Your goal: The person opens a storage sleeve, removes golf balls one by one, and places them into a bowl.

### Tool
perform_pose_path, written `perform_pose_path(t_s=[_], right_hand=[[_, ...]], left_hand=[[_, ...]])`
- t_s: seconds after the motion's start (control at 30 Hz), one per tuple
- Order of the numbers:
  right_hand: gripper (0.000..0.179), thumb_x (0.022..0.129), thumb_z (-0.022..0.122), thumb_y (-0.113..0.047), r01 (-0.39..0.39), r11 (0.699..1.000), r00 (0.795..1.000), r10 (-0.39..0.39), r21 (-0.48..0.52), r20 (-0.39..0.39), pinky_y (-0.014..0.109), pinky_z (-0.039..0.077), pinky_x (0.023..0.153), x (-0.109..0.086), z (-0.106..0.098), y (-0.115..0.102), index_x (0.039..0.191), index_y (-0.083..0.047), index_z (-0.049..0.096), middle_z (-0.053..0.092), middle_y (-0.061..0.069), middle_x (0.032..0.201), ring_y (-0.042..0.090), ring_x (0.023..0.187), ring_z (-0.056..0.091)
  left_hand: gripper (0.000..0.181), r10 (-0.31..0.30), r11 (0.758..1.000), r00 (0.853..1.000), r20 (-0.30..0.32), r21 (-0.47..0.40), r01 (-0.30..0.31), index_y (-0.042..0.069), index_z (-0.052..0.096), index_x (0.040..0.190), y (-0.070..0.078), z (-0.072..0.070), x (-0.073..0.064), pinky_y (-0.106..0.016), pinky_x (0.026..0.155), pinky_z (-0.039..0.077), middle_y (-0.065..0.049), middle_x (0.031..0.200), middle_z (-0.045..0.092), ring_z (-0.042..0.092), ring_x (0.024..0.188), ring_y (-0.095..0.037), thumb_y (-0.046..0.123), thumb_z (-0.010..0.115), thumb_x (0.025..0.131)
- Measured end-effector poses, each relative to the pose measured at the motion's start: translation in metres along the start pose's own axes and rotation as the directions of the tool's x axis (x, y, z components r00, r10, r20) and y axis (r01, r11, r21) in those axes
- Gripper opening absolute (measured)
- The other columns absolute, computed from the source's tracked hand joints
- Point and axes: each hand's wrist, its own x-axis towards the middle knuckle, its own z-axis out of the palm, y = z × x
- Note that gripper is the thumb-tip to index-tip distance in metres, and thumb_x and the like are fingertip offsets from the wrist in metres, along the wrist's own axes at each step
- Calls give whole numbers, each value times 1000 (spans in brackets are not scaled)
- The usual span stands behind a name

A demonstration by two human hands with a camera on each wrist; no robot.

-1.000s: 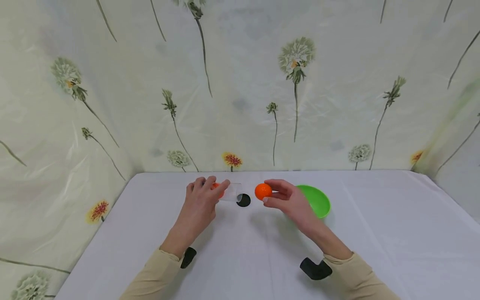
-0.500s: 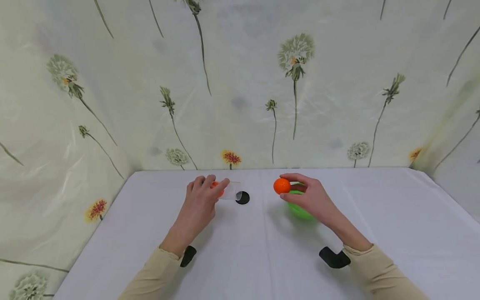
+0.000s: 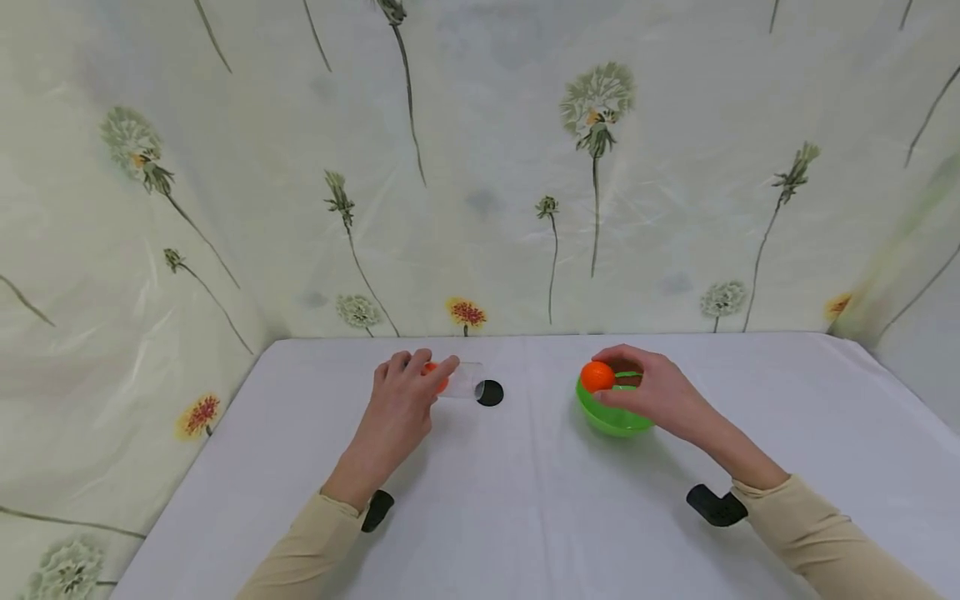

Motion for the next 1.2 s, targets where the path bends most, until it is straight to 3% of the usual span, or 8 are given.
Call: perform_pose_path(t_s=[0.17, 0.43, 0.87, 1.2], right_hand=[[44, 84, 79, -32, -13, 987, 1000, 12, -162, -10, 50, 43, 91, -3, -8, 13, 122, -17, 63, 63, 3, 121, 31, 118, 52], [46, 83, 78, -26, -30, 967, 1000, 29, -255, -8, 60, 38, 96, -4, -13, 25, 124, -9, 64, 58, 14, 130, 39, 126, 44], [46, 81, 79, -20, -40, 955, 999, 45, -293, 10, 59, 40, 95, 0, -5, 41, 123, -7, 66, 60, 20, 128, 43, 121, 48], [45, 82, 79, -25, -56, 965, 998, 56, -255, -6, 60, 37, 96, 0, -4, 47, 122, -9, 66, 59, 20, 129, 44, 122, 47]], left_hand=[[59, 6, 1000, 1000, -7, 2, -6, 22, 56, 132, -1, 1, 0, -51, 91, 40, -8, 117, 52, 46, 107, -32, -2, 75, 82], [62, -10, 1000, 1000, 4, -13, 10, 23, 57, 134, 0, 2, -2, -51, 92, 39, -8, 118, 52, 46, 109, -32, -1, 78, 80], [64, -16, 1000, 1000, 15, -10, 16, 22, 57, 135, 1, 7, -4, -51, 93, 40, -9, 120, 51, 46, 109, -32, -3, 78, 79], [64, -21, 1000, 1000, 13, -16, 21, 22, 57, 135, 0, 6, -3, -51, 93, 39, -9, 120, 51, 46, 109, -31, -3, 77, 80]])
